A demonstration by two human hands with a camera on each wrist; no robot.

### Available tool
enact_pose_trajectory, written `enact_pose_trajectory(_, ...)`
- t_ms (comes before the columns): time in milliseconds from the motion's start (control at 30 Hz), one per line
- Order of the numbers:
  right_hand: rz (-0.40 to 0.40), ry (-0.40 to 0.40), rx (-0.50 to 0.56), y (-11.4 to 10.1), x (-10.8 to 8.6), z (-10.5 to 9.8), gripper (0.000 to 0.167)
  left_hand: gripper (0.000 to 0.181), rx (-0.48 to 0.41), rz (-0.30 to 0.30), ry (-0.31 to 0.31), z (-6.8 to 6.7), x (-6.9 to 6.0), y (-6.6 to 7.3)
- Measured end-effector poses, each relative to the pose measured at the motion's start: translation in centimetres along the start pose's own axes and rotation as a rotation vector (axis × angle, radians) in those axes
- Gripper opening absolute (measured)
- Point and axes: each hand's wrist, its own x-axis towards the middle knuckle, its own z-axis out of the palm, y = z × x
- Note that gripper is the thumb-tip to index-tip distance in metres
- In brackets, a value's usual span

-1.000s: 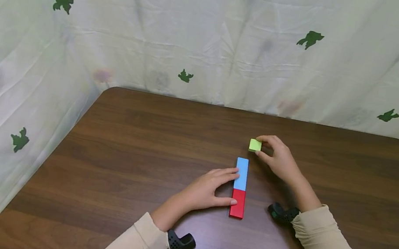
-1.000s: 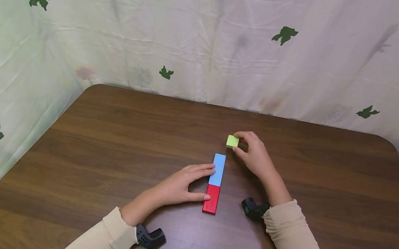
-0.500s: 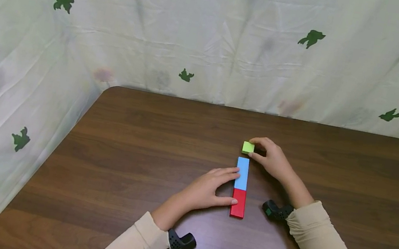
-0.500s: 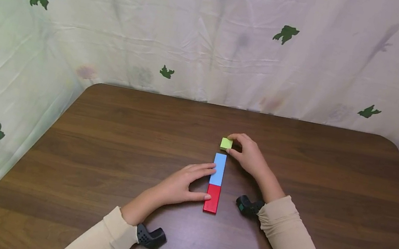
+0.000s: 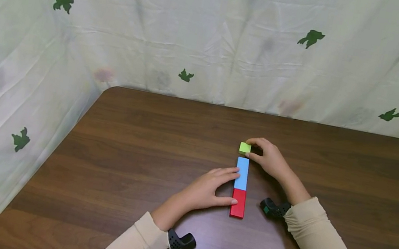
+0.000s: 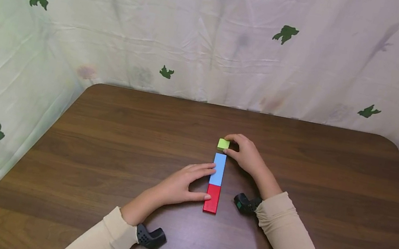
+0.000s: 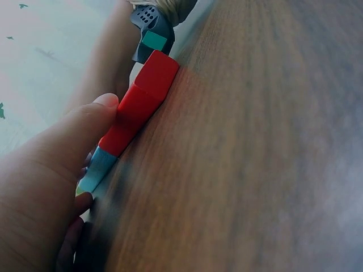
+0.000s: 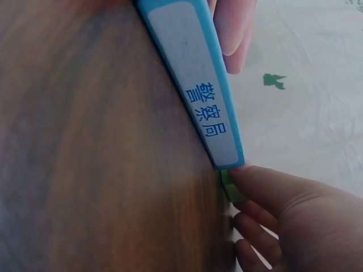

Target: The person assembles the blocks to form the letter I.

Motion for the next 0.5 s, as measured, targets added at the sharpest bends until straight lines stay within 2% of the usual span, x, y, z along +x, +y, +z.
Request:
enact_pose_trajectory(367, 0.027, -0.002, 0.051, -0.1, -0.2, -0.4, 0.041, 0.067, -0.008, 0.002, 0.008, 0.0, 0.0, 0.0)
enact_pose_trajectory(500, 0.018, 0.016, 0.037, -0.7, -1.0, -1.3, 0.043, 0.071, -0.053, -0.012, 0.033, -0.1, 0.0, -0.1)
